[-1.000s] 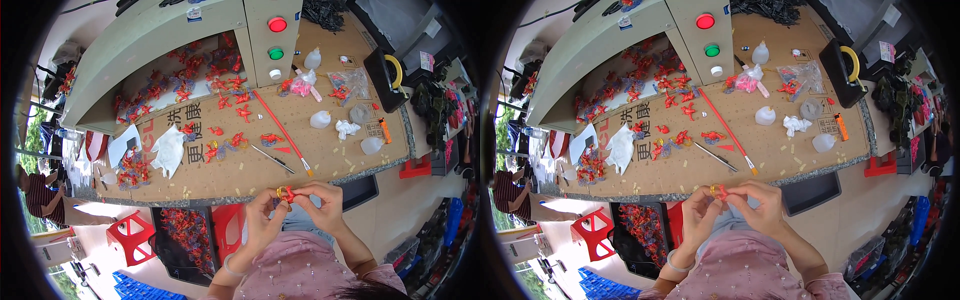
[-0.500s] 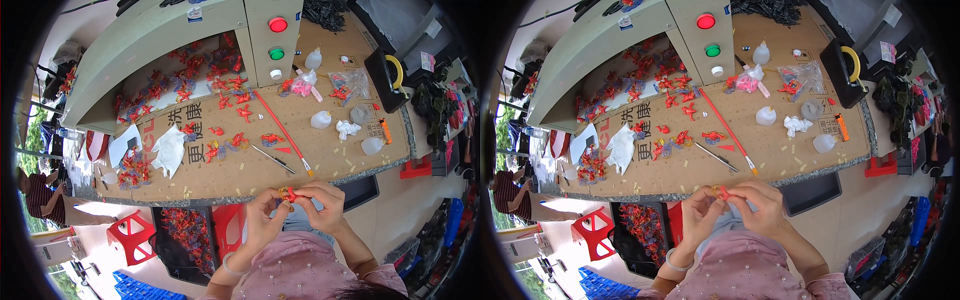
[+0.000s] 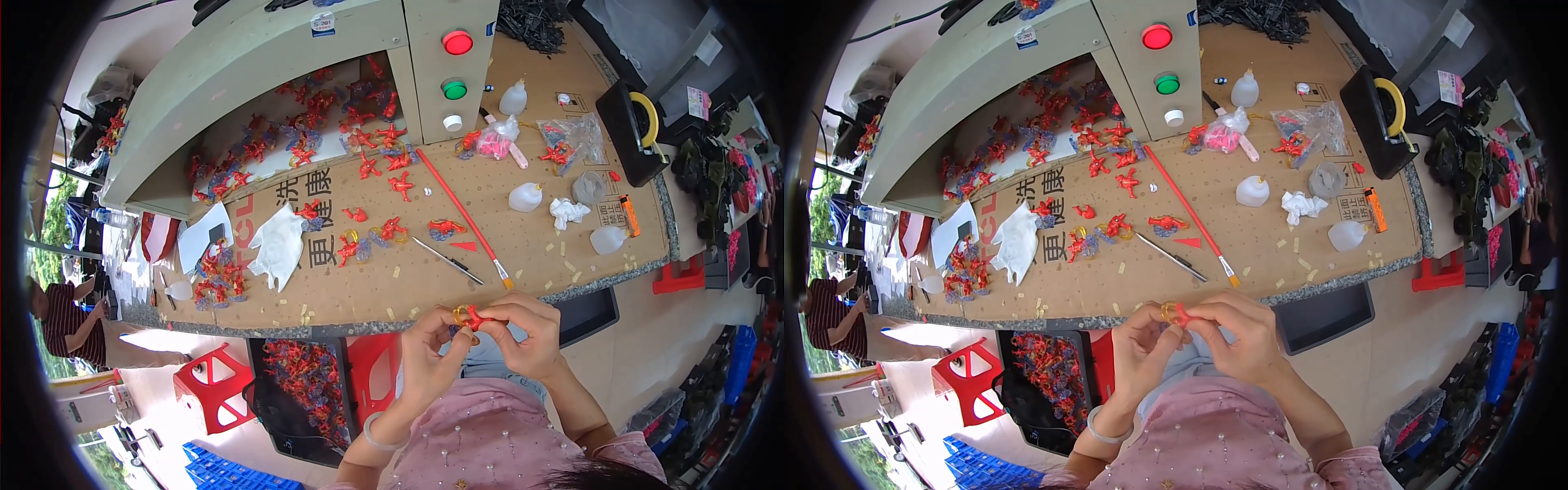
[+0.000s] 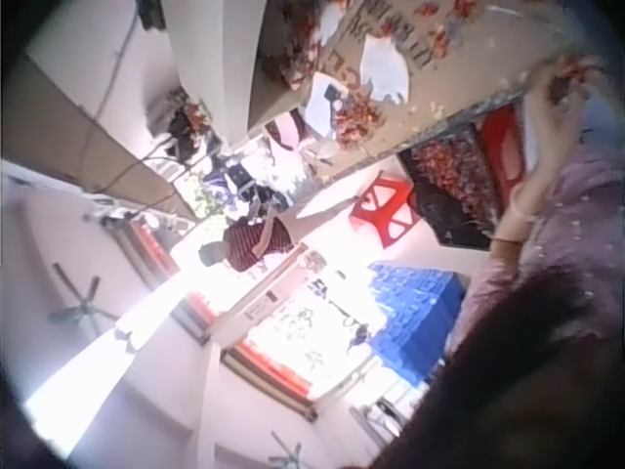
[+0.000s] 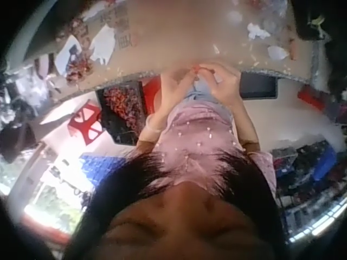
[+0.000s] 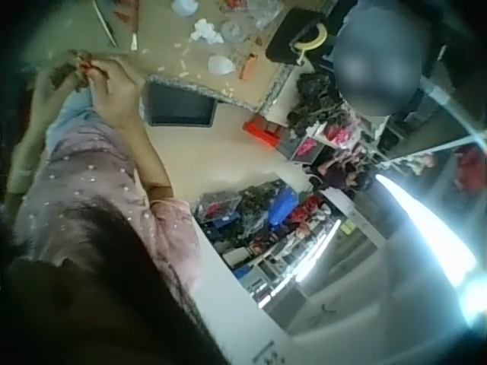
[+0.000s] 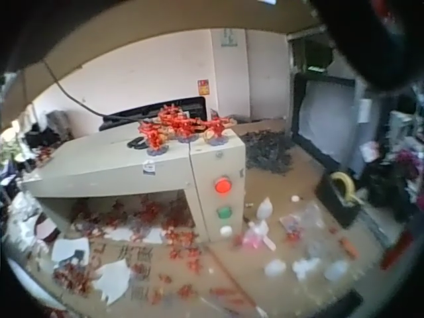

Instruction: The person assembles figurines by taking parts from the table and machine, applying adhesive from a squeeze bottle onto the components, and pressing the pieces together by hand.

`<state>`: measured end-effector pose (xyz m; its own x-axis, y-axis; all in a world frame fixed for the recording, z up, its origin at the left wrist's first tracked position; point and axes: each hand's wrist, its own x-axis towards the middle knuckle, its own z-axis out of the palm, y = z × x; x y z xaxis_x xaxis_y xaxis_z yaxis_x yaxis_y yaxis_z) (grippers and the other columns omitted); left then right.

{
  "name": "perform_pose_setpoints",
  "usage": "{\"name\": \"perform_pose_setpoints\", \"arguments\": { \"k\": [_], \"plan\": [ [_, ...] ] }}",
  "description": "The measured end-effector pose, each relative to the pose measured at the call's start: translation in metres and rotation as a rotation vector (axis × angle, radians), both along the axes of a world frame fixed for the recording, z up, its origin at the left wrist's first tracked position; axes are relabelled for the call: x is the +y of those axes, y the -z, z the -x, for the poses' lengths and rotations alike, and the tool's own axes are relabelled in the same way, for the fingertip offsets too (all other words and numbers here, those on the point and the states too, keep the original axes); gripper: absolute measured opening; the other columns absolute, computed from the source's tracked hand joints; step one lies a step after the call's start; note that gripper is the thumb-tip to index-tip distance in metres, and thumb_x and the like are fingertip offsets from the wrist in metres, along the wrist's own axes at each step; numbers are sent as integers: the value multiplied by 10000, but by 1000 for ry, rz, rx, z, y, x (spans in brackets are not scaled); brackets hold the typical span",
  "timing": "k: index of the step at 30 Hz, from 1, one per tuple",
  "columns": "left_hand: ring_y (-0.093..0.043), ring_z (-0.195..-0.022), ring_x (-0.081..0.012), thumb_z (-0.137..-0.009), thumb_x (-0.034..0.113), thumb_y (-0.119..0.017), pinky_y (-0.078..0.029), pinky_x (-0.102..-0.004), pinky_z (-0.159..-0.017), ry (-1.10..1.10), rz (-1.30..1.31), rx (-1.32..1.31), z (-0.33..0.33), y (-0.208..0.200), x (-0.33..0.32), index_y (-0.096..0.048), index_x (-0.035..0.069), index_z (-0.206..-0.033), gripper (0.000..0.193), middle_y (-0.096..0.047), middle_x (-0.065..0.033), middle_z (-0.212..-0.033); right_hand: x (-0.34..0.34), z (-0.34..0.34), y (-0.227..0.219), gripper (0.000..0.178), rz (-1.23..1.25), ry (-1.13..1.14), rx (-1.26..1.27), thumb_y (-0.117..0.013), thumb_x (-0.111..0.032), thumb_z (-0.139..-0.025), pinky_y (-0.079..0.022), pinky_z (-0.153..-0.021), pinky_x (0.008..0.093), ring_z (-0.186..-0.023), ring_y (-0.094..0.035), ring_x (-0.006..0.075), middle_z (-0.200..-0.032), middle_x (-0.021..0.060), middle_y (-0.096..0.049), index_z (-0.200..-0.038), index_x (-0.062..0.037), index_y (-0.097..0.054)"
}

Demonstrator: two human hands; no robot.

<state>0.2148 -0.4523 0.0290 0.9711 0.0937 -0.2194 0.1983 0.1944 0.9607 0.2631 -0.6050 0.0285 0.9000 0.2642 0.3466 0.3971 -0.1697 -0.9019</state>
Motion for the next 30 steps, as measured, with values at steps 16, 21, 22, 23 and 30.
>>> {"name": "perform_pose_setpoints", "arguments": {
  "k": [16,21,22,23,30],
  "plan": [
    [-629,-796,-120,-845,-75,-581,-491,-226,-693,-29,-2,-27,3,-5,7,-589,-78,-929,84,-562,-67,-910,9,-2,-3,149,12,-10,-54,-740,13,-700,-472,-606,281,-631,-625,212,-727,117,-662,-836,31,-682],
    [-631,-797,-125,-846,-78,-578,-496,-229,-700,-19,-31,-16,4,-4,7,-588,-79,-930,84,-559,-70,-928,8,-1,-4,146,10,0,-49,-740,7,-704,-475,-613,284,-635,-628,217,-728,115,-662,-837,30,-685],
    [-631,-797,-125,-846,-78,-578,-496,-229,-700,-18,-31,-16,3,-5,6,-588,-79,-930,84,-559,-70,-928,8,-1,-4,144,12,3,-50,-740,6,-705,-476,-614,285,-637,-629,219,-728,114,-662,-837,29,-686],
    [-631,-797,-126,-847,-80,-576,-496,-230,-701,-16,-23,-21,3,-5,6,-587,-79,-931,85,-559,-71,-929,7,-1,-3,144,12,4,-50,-740,6,-705,-476,-614,285,-637,-629,219,-728,114,-662,-837,29,-686],
    [-624,-801,-126,-850,-83,-571,-497,-234,-713,3,-13,-32,3,-4,7,-584,-79,-930,82,-559,-72,-934,5,-1,-4,144,12,-1,-48,-741,-1,-708,-478,-616,287,-645,-636,224,-727,109,-663,-842,22,-692]
  ]
}}
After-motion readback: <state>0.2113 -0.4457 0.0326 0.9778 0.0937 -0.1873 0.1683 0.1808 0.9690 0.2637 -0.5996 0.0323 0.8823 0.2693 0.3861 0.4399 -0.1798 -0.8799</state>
